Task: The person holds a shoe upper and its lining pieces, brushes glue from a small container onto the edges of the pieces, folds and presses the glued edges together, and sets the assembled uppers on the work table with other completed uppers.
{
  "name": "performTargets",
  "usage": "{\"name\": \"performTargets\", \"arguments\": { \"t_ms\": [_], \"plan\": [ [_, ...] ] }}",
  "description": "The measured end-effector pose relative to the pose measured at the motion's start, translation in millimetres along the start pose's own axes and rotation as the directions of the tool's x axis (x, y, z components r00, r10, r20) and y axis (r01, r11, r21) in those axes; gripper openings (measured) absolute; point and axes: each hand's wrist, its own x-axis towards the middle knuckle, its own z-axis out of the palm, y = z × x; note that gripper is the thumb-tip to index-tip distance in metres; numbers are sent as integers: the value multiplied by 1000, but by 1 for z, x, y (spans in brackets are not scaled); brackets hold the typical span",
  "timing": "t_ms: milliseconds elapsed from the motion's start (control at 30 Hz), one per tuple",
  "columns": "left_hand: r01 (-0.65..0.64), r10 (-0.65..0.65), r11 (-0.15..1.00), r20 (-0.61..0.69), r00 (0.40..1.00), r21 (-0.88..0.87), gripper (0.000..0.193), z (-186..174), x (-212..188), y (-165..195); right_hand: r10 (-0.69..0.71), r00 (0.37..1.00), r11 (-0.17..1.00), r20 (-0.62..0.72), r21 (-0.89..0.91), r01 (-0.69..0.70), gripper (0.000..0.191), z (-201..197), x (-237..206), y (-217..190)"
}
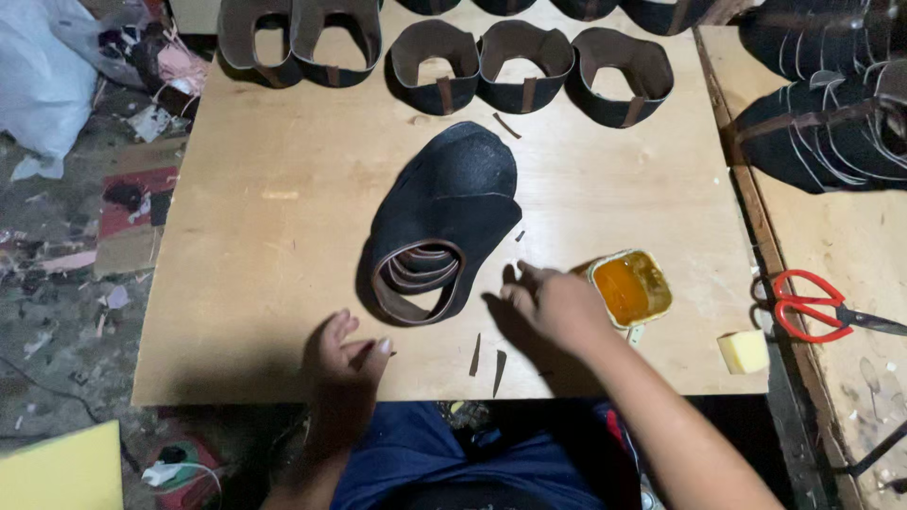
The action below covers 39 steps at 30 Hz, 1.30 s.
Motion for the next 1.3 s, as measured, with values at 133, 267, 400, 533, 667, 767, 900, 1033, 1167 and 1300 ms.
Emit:
{"name": "performTargets", "arguments": {
  "t_ms": [133, 267, 400, 533, 667, 767, 900, 1033, 1167, 1300],
  "plan": [
    [270, -256, 949, 102, 961, -163, 65, 17, 33, 33, 54, 995, 985, 80, -169, -40, 78, 40, -51, -14],
    [282, -220, 892, 206, 953, -353, 38, 27, 45, 12, 30, 970, 968, -243, 251, 33, 35, 56, -95, 26],
    [308, -240, 834, 200, 950, -458, 28, 27, 29, -19, 269, 895, 897, -357, 431, -97, 25, 55, -119, 82],
    [234, -148, 898, 245, 958, -373, 32, 24, -7, -27, 392, 869, 666, -302, 744, -42, 24, 52, -133, 100],
    [550, -149, 714, 674, 724, -433, 47, 35, -38, -3, 21, 957, 559, -289, 797, 229, 63, 52, -146, 67],
    [656, -80, 671, 846, 527, -345, 50, 36, -50, 27, -219, 868, 408, -445, 767, 496, 82, 48, -157, 35],
    [760, -29, 600, 943, 332, -249, 56, 24, -57, 66, -258, 897, 180, -358, 895, 409, 70, 37, -175, 17],
    [835, -195, 432, 869, 455, -341, 62, 6, -66, 86, 7, 868, 264, -496, 838, 477, 62, 43, -186, 16],
    [688, 279, 493, 846, 454, -532, 59, -7, -78, 83, 199, 813, 285, -547, 826, 486, 63, 49, -178, 25],
    [519, -111, 808, 793, 599, -279, 53, 9, -88, 70, 185, 842, 193, -508, 858, 475, 66, 53, -174, 17]
  ]
}}
